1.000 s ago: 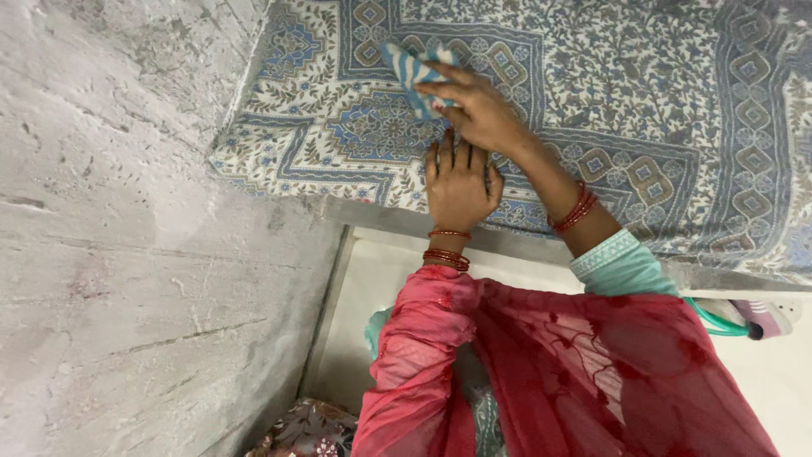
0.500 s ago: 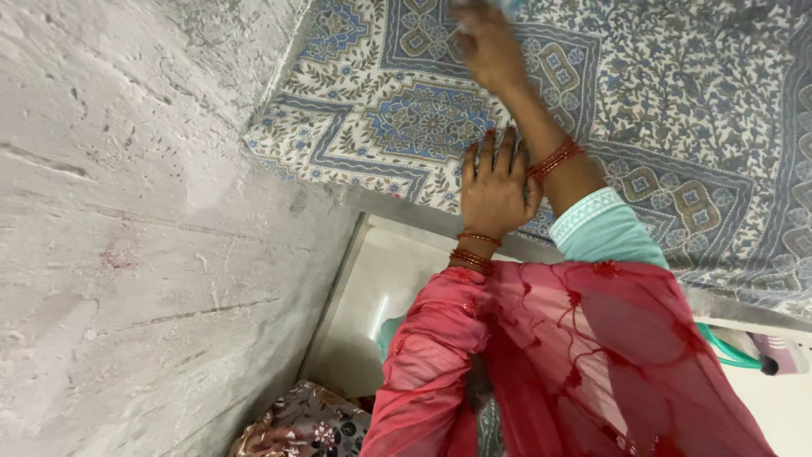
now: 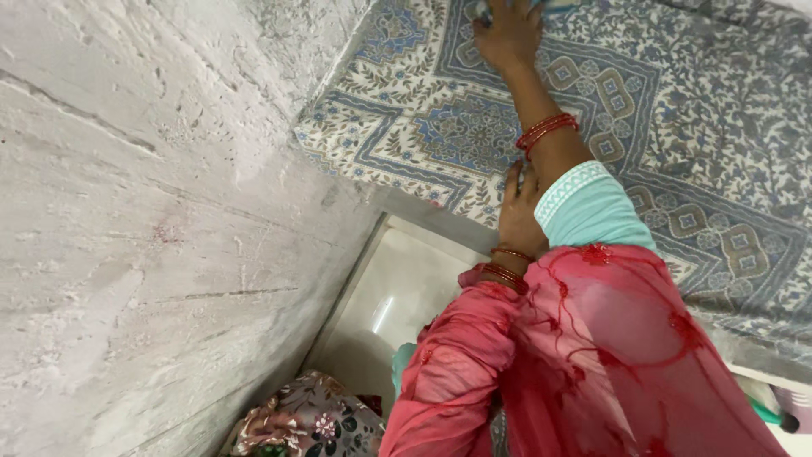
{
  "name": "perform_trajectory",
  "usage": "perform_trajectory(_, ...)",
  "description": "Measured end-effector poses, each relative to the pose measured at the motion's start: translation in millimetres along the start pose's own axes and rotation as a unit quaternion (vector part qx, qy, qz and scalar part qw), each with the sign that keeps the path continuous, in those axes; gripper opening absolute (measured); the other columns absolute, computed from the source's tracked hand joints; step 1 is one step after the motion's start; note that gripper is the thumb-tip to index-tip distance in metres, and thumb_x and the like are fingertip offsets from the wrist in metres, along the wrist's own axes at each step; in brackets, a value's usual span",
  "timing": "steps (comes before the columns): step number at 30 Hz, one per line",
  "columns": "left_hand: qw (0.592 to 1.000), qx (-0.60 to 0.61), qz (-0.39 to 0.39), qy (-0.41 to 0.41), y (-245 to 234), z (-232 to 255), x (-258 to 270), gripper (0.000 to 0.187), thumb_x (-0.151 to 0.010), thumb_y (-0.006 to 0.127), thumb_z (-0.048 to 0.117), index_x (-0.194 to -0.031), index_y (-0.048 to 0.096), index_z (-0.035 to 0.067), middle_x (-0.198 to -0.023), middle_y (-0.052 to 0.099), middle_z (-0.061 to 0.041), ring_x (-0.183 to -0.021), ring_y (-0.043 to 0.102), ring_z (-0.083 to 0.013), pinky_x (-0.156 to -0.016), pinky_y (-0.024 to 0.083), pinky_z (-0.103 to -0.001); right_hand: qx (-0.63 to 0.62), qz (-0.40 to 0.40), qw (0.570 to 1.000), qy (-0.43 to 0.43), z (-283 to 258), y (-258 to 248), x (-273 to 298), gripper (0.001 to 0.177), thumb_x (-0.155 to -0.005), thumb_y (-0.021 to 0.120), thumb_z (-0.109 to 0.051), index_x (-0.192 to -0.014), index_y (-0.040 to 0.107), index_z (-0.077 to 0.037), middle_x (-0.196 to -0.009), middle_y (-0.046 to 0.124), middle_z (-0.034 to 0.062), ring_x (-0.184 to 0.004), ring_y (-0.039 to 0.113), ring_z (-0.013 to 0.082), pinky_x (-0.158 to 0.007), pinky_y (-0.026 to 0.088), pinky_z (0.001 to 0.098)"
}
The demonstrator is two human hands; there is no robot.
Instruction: The person wipes a patterned fabric-covered surface with a small cloth, moving the cloth back and forth across the surface. The person uses both hands to hold and move the cloth while cleaning the surface.
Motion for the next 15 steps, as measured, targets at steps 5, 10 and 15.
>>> perform_trajectory(5,1.000,0.026,-0.001,-0.010,16,-4,5,0.055,-0.095,0.057,0.038,-0.141,0.060,0.008,-0.153,0.054,-0.015,-0.145,0.048,-0.0370,-0.122,0.035,-0.054,-0.455,-0.373,0.803,0.093,-85,-24,-3,0.041,-0.105,0.057,-0.018,-0.144,0.061,-0.031,-0.164,0.039,0.0022,-0.143,0.053,0.0279,-0.105,0.054,0.0410)
perform_trajectory(10,0.999,0.048,0.017,0.004,10,1,-3,0.056,-0.093,0.057,0.039,-0.142,0.058,0.012,-0.159,0.047,-0.014,-0.148,0.046,-0.0392,-0.120,0.036,-0.055,-0.511,-0.429,0.736,-0.117,-160,-154,15,0.044,-0.102,0.063,-0.014,-0.144,0.061,-0.027,-0.169,0.017,0.0073,-0.154,0.017,0.0352,-0.122,0.019,0.0549)
perform_trajectory(15,0.994,-0.046,0.085,0.051,-9,5,-8,0.059,-0.095,0.061,0.042,-0.145,0.056,0.012,-0.161,0.043,-0.013,-0.149,0.043,-0.0379,-0.123,0.033,-0.060,-0.583,-0.407,0.652,-0.262,-142,-241,37,0.050,-0.096,0.069,-0.013,-0.144,0.060,-0.025,-0.168,0.030,0.0017,-0.149,0.037,0.0267,-0.123,0.035,0.0504)
Point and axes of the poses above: each hand's wrist, its own x-axis away from the middle knuckle, its own y-axis out of the palm, z = x × y, the point moved 5 cm from there along -x, towards the middle knuckle
